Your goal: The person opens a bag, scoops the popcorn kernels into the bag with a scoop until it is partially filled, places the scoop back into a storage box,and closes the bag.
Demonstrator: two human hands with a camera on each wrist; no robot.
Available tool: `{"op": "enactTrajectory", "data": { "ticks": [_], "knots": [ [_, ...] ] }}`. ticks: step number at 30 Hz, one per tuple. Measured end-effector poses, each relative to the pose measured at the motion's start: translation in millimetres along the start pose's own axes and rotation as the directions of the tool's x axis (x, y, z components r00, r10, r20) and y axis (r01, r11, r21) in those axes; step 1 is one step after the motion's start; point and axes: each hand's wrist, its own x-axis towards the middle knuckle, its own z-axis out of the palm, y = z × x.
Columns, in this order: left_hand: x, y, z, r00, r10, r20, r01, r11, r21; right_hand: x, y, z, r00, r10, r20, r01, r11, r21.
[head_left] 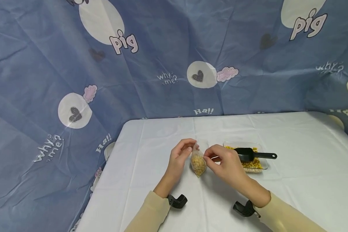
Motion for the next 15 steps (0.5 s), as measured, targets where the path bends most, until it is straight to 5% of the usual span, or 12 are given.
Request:
{"op": "enactTrajectory", "data": {
  "ticks": [8, 15],
  "knots": [
    [4.3, 2.4, 1.6, 0.995, -0.088, -0.049, 0.092, 0.992, 0.084, 3, 4, -6, 0.997, -0.077, -0.009, 0.078, 0.996, 0.041],
    [0.4, 25.8, 6.8, 0.991, -0.12, -0.062, 0.124, 0.989, 0.075, 6, 6, -11, 0.996, -0.083, 0.01, 0.083, 0.995, 0.063]
  ]
}}
